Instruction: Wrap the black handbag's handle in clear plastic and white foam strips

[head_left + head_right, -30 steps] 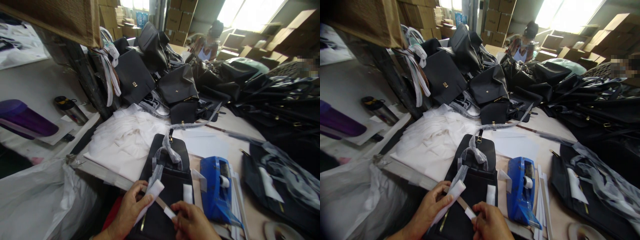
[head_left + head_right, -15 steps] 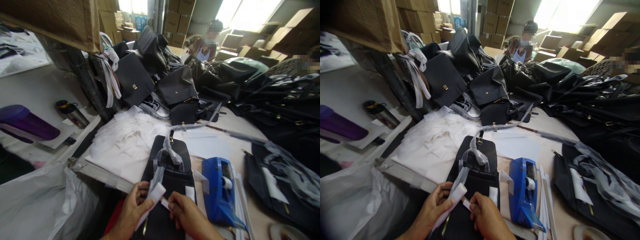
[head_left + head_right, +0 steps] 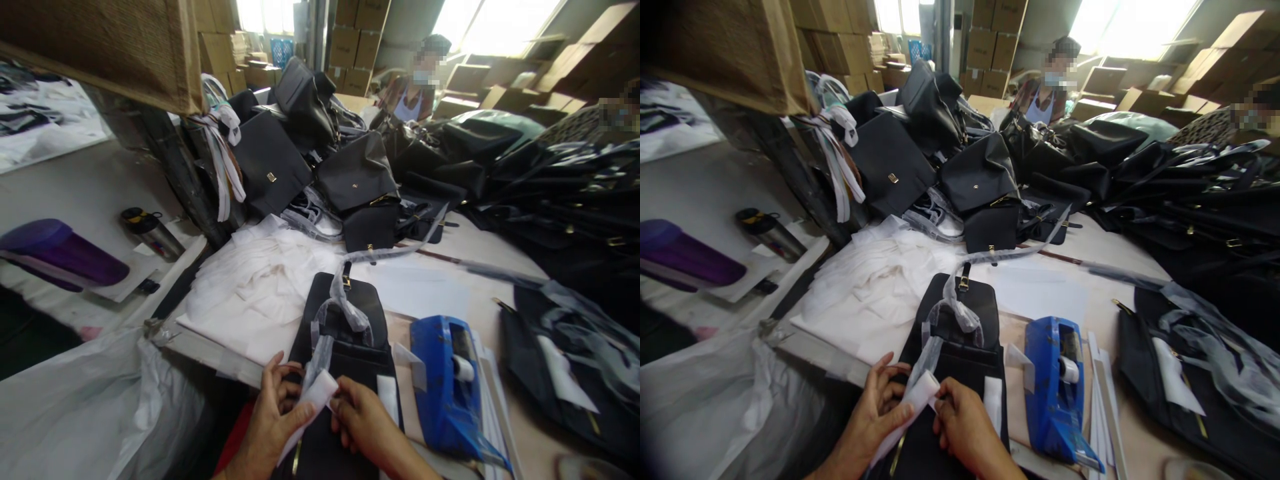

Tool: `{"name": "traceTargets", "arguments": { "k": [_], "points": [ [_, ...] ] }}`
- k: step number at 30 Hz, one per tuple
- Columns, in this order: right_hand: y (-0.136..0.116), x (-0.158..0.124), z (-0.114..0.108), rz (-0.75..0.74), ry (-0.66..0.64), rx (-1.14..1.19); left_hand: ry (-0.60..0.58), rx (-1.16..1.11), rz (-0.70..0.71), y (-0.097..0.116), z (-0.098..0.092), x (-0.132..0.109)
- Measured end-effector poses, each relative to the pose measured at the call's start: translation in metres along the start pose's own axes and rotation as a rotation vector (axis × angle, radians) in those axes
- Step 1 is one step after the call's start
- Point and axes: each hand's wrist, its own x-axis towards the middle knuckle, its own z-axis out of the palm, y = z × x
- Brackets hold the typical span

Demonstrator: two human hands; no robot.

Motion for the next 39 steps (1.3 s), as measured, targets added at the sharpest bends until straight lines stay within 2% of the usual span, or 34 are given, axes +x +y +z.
{"name": "traceTargets", "arguments": {
  "k": [8,14,21,25,29,35,39],
  "points": [
    [-0.008,0.004,0.003,0.026,-0.035,0.042,0.039,-0.055,-0.035,0.005,0.005,0.0],
    [-0.005,0.005,0.004,0.046,-0.016,0.044,0.116,-0.025,-0.011,0.002,0.008,0.001],
    [-0.005,0.005,0.006,0.061,0.0,0.09,0.133,-0.003,-0.012,0.0,0.009,0.001],
    [-0.005,0.01,0.009,0.022,-0.028,0.117,0.145,0.017,-0.032,0.001,0.008,0.001],
    [-0.004,0.009,0.007,-0.007,0.002,0.133,0.172,0.019,-0.039,0.004,0.009,0.0],
    [-0.001,0.01,0.005,-0.041,-0.007,0.204,0.144,-0.006,-0.071,0.007,0.01,-0.002],
    [-0.006,0.016,0.009,-0.069,-0.072,0.273,0.056,-0.03,-0.096,0.007,0.005,-0.001]
  ]
}}
